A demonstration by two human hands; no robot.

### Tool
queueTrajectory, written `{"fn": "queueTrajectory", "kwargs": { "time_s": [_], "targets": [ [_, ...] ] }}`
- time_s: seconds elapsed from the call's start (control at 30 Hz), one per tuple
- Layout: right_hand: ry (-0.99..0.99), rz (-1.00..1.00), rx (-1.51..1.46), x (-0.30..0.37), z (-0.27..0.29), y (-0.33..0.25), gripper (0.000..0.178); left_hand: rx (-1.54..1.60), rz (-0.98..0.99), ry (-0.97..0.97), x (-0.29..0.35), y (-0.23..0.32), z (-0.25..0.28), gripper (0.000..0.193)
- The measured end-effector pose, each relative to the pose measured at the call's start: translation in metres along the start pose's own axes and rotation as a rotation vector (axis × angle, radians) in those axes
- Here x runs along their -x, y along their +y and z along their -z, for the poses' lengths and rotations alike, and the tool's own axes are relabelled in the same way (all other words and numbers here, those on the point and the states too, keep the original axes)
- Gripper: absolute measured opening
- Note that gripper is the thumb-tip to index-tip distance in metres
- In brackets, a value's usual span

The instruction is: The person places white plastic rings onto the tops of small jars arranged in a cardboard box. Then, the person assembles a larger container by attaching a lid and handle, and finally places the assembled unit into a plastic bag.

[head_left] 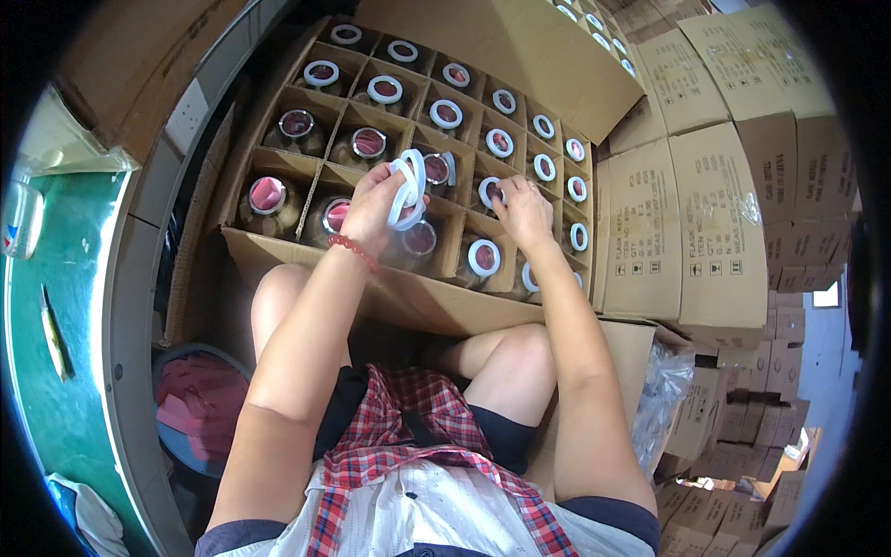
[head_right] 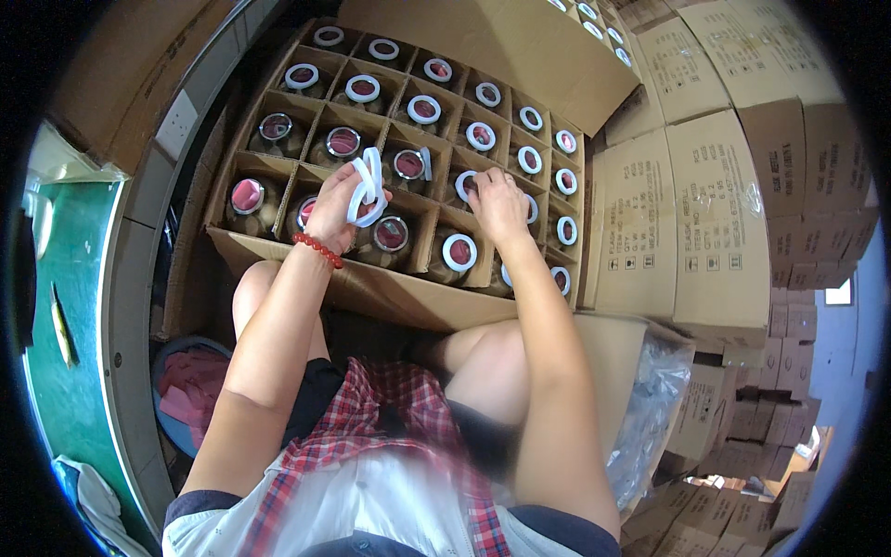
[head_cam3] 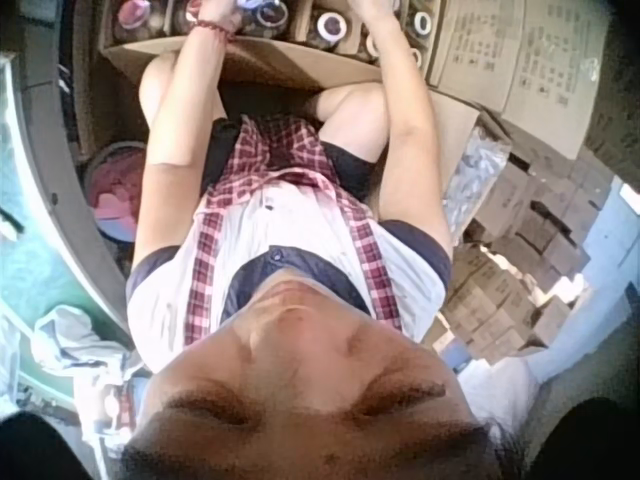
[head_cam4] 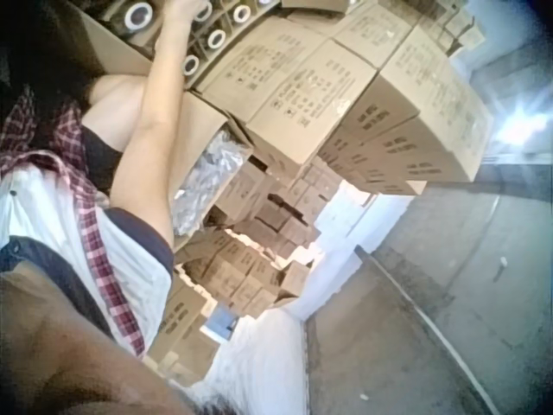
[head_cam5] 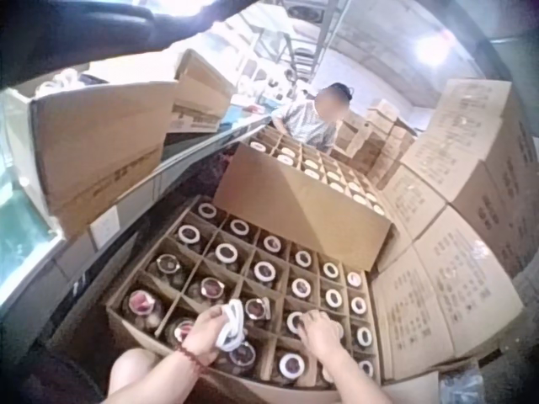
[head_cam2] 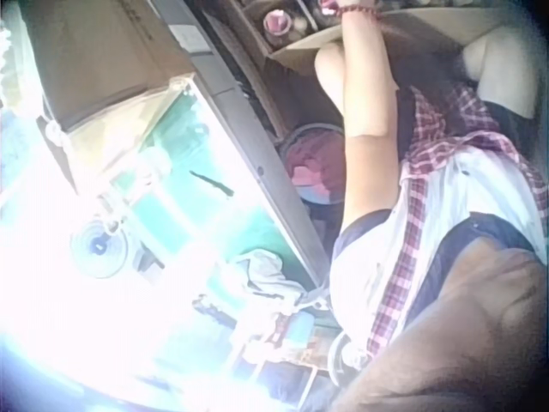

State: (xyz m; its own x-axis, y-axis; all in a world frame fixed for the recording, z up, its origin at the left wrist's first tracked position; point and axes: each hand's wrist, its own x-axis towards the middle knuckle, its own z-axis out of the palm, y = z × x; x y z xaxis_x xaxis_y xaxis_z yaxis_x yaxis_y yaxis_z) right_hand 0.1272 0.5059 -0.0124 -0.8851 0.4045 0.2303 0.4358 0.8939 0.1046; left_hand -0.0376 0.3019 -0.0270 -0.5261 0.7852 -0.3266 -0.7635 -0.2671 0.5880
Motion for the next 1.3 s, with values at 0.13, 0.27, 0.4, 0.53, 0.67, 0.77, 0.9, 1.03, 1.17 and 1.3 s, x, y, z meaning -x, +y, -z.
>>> {"fn": "queueTrajectory", "kwargs": {
  "time_s": [0.13, 0.27, 0.4, 0.53, 0.67, 0.77, 0.9, 1.03, 1.17, 1.3],
  "targets": [
    [-0.008, -0.066, -0.248, -0.031, 0.012, -0.034, 0.028, 0.042, -0.093, 0.112, 0.003, 0.007, -0.001, 0.017],
    [-0.236, -0.199, -0.528, -0.064, -0.007, -0.050, 0.034, 0.085, -0.152, 0.200, 0.005, 0.017, -0.002, 0.018],
    [-0.353, -0.231, -0.579, -0.075, -0.017, -0.048, 0.028, 0.140, -0.228, 0.163, 0.003, 0.028, 0.007, 0.022],
    [-0.170, -0.188, -0.595, -0.062, -0.016, -0.029, 0.024, 0.153, -0.221, 0.195, 0.012, 0.039, 0.005, 0.017],
    [-0.118, -0.286, -1.176, -0.067, 0.000, -0.042, 0.014, 0.049, -0.164, 0.150, 0.012, 0.042, 0.020, 0.013],
    [-0.158, -0.384, -1.464, -0.073, -0.002, -0.063, 0.009, 0.060, -0.177, 0.139, 0.012, 0.040, 0.024, 0.014],
    [-0.243, -0.339, -0.957, -0.067, -0.031, -0.052, 0.022, 0.054, -0.185, 0.157, 0.011, 0.041, 0.024, 0.015],
    [-0.231, -0.230, -0.497, -0.060, -0.006, -0.068, 0.028, 0.036, -0.157, 0.215, 0.012, 0.045, 0.027, 0.017],
    [-0.303, -0.154, -0.297, -0.058, 0.007, -0.074, 0.026, 0.067, -0.201, 0.128, 0.008, 0.039, 0.031, 0.018],
    [-0.165, 0.075, -0.222, -0.045, 0.012, -0.068, 0.020, 0.090, -0.222, 0.115, 0.009, 0.037, 0.028, 0.019]
  ]
}}
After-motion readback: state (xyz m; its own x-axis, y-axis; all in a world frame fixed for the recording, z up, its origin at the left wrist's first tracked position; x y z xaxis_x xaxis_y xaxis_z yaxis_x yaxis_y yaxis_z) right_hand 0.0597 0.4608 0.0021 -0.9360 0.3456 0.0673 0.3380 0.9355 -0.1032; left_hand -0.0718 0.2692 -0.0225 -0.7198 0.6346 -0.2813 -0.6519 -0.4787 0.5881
